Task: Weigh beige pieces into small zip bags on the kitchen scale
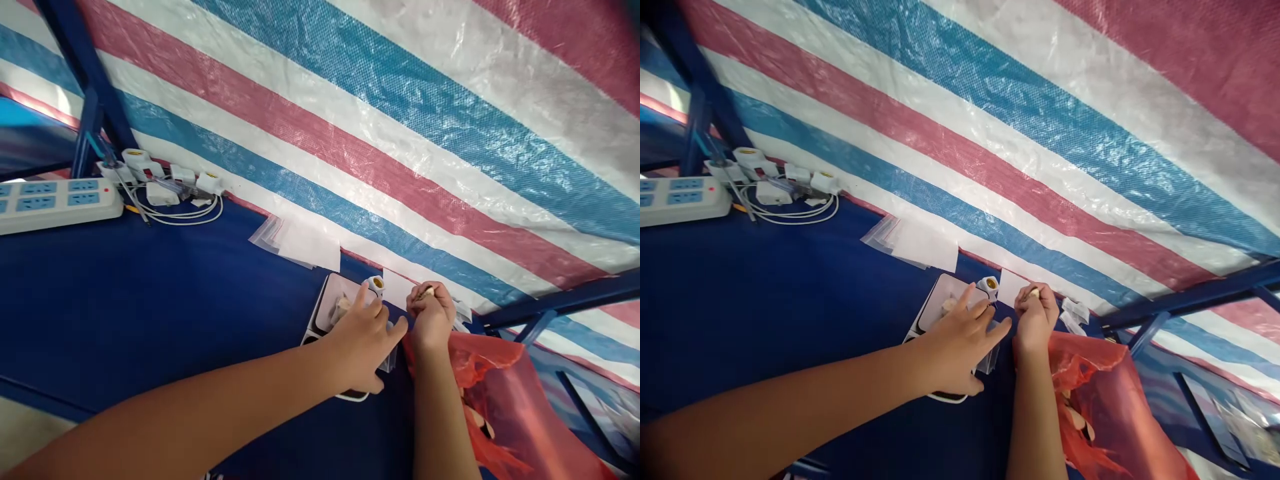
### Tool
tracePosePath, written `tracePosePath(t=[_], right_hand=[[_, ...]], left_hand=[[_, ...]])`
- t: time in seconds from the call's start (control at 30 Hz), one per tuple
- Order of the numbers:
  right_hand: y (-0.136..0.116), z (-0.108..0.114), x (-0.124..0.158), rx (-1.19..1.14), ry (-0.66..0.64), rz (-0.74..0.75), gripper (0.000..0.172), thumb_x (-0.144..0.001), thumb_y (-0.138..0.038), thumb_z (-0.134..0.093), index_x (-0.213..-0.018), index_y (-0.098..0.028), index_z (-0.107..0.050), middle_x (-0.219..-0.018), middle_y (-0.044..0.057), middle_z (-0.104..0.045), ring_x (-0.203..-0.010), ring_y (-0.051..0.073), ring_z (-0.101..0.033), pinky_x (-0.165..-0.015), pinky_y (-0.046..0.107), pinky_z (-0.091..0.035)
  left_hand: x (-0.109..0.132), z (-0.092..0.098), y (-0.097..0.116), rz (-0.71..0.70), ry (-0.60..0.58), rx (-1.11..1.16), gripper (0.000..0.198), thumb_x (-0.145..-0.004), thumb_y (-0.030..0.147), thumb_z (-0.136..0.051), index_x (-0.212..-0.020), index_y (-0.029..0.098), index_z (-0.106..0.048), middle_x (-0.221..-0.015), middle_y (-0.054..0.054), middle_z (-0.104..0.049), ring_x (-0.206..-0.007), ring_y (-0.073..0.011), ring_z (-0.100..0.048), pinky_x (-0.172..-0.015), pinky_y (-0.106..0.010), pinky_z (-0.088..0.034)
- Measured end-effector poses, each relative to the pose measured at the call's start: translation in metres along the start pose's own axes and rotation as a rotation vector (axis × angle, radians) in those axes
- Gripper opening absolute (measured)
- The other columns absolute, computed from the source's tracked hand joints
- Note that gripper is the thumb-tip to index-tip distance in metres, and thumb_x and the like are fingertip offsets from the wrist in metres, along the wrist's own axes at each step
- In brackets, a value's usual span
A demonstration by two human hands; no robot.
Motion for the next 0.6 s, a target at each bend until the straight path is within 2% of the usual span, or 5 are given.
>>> tracePosePath(t=[0.17, 0.3, 0.4, 0.47, 0.6], right_hand=[[-0.006, 0.002, 0.004, -0.001, 0.044, 0.032, 0.011, -0.058, -0.022, -0.057, -0.068, -0.021, -0.052, -0.061, -0.006, -0.052, -0.051, 0.008, -0.041, -0.047, 0.019, -0.028], [-0.011, -0.001, 0.008, 0.004, 0.034, 0.077, 0.008, -0.062, -0.021, -0.057, -0.069, -0.021, -0.055, -0.063, -0.005, -0.053, -0.052, 0.009, -0.04, -0.047, 0.021, -0.027], [-0.014, -0.001, 0.011, -0.005, 0.042, 0.113, 0.006, -0.063, -0.02, -0.056, -0.069, -0.021, -0.056, -0.063, -0.006, -0.052, -0.051, 0.008, -0.036, -0.046, 0.021, -0.025], [-0.017, 0.0, 0.011, -0.019, 0.051, 0.137, 0.006, -0.063, -0.018, -0.055, -0.068, -0.02, -0.057, -0.063, -0.005, -0.053, -0.051, 0.008, -0.038, -0.047, 0.022, -0.026], [-0.03, 0.001, 0.014, -0.06, 0.057, 0.195, 0.01, -0.06, -0.016, -0.054, -0.069, -0.021, -0.056, -0.065, -0.004, -0.053, -0.057, 0.012, -0.051, -0.052, 0.024, -0.035]], left_hand=[[-0.023, 0.005, 0.001, -0.01, -0.093, 0.002, 0.074, -0.075, 0.043, -0.079, -0.135, 0.007, -0.056, -0.11, -0.02, -0.072, -0.108, -0.0365, -0.064, -0.121, -0.073, -0.019], [-0.037, 0.009, -0.001, -0.009, -0.202, -0.027, 0.072, -0.075, 0.047, -0.076, -0.134, 0.009, -0.056, -0.117, -0.023, -0.071, -0.118, -0.0407, -0.062, -0.119, -0.073, -0.021], [-0.045, 0.009, 0.0, -0.015, -0.28, -0.033, 0.067, -0.076, 0.043, -0.072, -0.131, 0.009, -0.057, -0.11, -0.02, -0.072, -0.118, -0.04, -0.063, -0.121, -0.074, -0.016], [-0.047, 0.009, 0.001, -0.033, -0.228, -0.032, 0.062, -0.075, 0.038, -0.072, -0.128, 0.008, -0.058, -0.111, -0.019, -0.071, -0.11, -0.0373, -0.065, -0.123, -0.072, -0.017], [-0.033, 0.017, -0.005, -0.047, 0.03, 0.037, 0.058, -0.081, 0.035, -0.068, -0.13, 0.007, -0.055, -0.119, -0.02, -0.067, -0.107, -0.0348, -0.066, -0.11, -0.058, -0.041]])
Point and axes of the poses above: each hand's wrist, its own x-axis away from the middle knuckle, its own z-axis out of the back of the hand, y = z × x, the point moved 1 cm from there along -x, towards the middle knuckle
